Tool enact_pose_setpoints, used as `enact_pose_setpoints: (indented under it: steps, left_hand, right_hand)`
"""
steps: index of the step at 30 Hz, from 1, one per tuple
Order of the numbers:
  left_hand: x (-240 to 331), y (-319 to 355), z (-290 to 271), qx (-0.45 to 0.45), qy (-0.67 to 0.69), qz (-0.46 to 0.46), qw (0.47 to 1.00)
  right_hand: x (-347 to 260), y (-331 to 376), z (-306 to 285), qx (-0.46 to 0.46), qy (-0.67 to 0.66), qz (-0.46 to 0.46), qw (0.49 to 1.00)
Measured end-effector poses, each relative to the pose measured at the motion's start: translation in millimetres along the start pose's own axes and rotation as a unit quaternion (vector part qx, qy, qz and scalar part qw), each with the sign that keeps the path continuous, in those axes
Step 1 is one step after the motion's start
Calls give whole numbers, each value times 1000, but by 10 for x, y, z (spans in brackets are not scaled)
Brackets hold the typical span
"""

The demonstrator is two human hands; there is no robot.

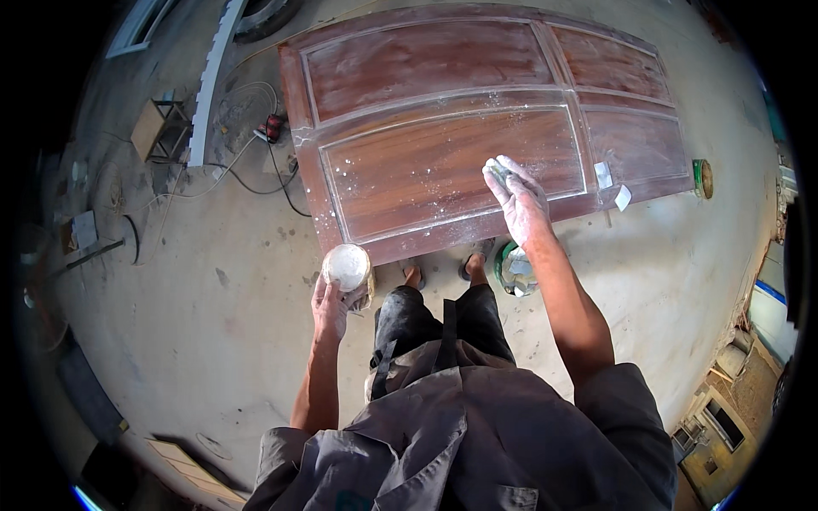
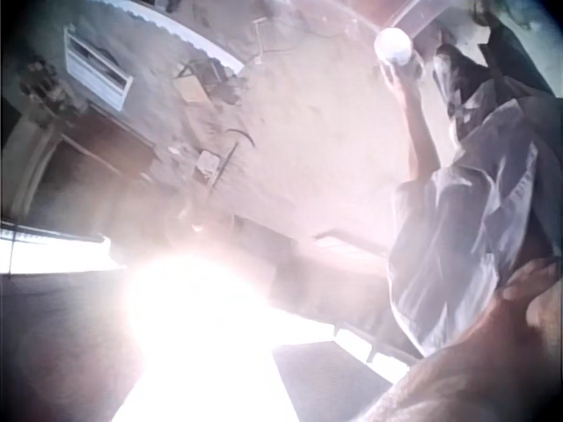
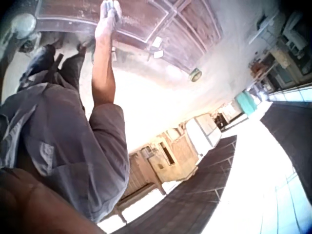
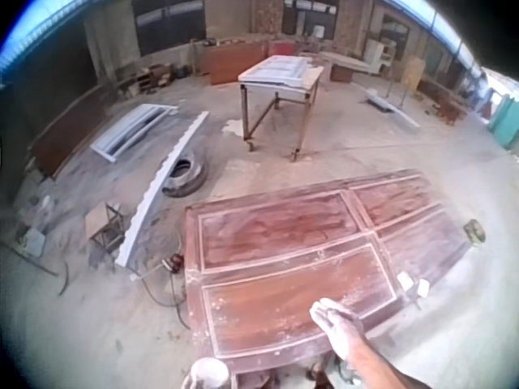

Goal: The person wipes a large wooden door with a yellow cloth and then a grey cloth, removing dust and residue. They also use a small white pad to scrub the surface and edges of the door.

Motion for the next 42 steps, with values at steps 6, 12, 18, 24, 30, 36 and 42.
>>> enact_pose_setpoints:
  steps: [6, 12, 18, 24, 30, 36, 42]
  left_hand:
    - [230, 80, -410, 54, 11, 43, 998]
    - [305, 0, -523, 90, 19, 33, 995]
    - [133, -301, -391, 59, 1, -35, 998]
    - [-67, -1441, 189, -45, -13, -92, 995]
    - [-5, -2507, 1615, -67, -160, -49, 984]
    - [120, -3786, 2584, -44, -244, -62, 967]
    - [-497, -4548, 3854, -55, -280, 53, 957]
  right_hand:
    - [1323, 408, 366, -174, 243, 166, 940]
    - [1869, 331, -73, -81, 344, 154, 923]
    - [1266, 286, -919, 96, 57, 95, 989]
    - [1178, 314, -1779, 114, 630, -99, 762]
    - [1858, 844, -2947, 230, 643, 134, 718]
    - [2861, 791, -4911, 257, 594, 232, 727]
    - [3176, -309, -6507, 265, 431, 139, 851]
Point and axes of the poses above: each hand's wrist, its own y-axis away from the middle knuckle, its own z-axis out of the palm, x = y × z, the point moved 1 cm from there along -y, towards the middle knuckle, and after that the axes turned 1 degree about x, right-handed, at the moved point
